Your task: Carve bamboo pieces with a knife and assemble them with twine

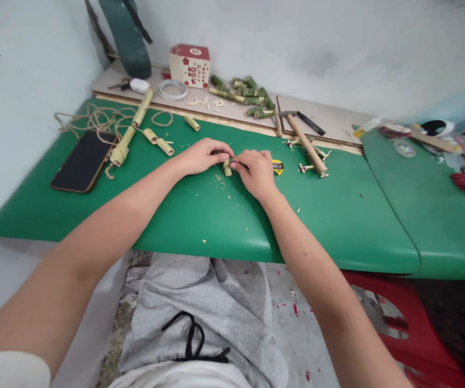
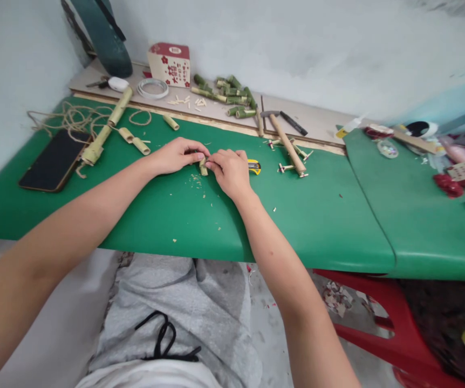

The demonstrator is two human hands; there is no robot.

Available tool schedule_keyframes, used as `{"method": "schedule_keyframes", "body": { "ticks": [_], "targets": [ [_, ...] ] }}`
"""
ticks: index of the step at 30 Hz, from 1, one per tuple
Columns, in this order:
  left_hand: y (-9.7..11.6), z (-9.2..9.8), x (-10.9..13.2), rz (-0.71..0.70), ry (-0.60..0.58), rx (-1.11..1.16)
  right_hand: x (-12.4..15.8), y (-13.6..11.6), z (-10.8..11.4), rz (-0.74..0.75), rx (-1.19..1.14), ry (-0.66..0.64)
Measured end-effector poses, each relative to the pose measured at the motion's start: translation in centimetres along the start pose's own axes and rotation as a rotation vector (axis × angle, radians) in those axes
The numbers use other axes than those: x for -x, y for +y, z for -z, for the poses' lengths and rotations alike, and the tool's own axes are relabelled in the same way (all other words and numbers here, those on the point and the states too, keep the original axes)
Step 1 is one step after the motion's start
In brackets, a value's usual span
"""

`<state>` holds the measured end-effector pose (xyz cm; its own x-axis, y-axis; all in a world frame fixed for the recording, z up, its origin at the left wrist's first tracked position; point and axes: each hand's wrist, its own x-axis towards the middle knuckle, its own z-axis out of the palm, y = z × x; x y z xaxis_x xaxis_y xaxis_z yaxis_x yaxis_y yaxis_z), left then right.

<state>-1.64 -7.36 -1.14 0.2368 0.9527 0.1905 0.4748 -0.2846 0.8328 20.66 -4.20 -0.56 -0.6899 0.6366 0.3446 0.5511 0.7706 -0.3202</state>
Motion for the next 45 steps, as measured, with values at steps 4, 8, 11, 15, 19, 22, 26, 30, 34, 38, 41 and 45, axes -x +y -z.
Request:
{"method": "schedule_keyframes", "body": {
  "ticks": [4, 8, 11, 15, 19, 22, 26, 30, 34, 38, 41, 45],
  "targets": [
    [-0.4, -0.1, -0.1, 0.0, 0.004, -0.004, -0.3, -0.1, 0.1, -0.009, 0.004, -0.035],
    [-0.4, -0.1, -0.1, -0.001, 0.016, 0.011, -0.6, -0.2, 0.3, -0.027, -0.015, -0.084],
    [-0.1, -0.1, 0.0, -0.002, 0.025, 0.023, -0.8, -0.3, 0.4, -0.04, -0.023, -0.102],
    [0.2, 0.0, 0.0, 0.009, 0.021, 0.043, -0.6, -0.5, 0.8, -0.046, -0.029, -0.125],
    [0.4, 0.1, 0.0, 0.019, 0.009, 0.06, 0.0, -0.7, 0.9, -0.04, -0.039, -0.154],
    [0.5, 0.1, 0.0, 0.021, 0.0, 0.064, 0.4, -0.7, 0.8, -0.047, -0.044, -0.116],
    [0.6, 0.2, 0.1, 0.015, -0.014, 0.062, 0.5, -0.7, 0.7, -0.068, -0.057, -0.059],
    [0.4, 0.1, 0.1, 0.006, -0.022, 0.065, 0.5, -0.7, 0.6, -0.085, -0.042, -0.001],
    [0.1, 0.1, 0.0, 0.001, -0.01, 0.039, 0.5, -0.4, 0.4, -0.033, -0.038, -0.013],
    [0.0, 0.1, 0.0, 0.002, -0.007, 0.039, 0.5, -0.5, 0.5, -0.022, -0.015, -0.014],
    [0.0, 0.0, 0.1, -0.01, -0.016, 0.044, 0.5, -0.6, 0.6, -0.007, -0.001, -0.024],
    [-0.1, 0.1, 0.1, -0.01, -0.031, 0.022, 0.4, -0.9, 0.7, 0.008, 0.02, -0.055]
  ]
}}
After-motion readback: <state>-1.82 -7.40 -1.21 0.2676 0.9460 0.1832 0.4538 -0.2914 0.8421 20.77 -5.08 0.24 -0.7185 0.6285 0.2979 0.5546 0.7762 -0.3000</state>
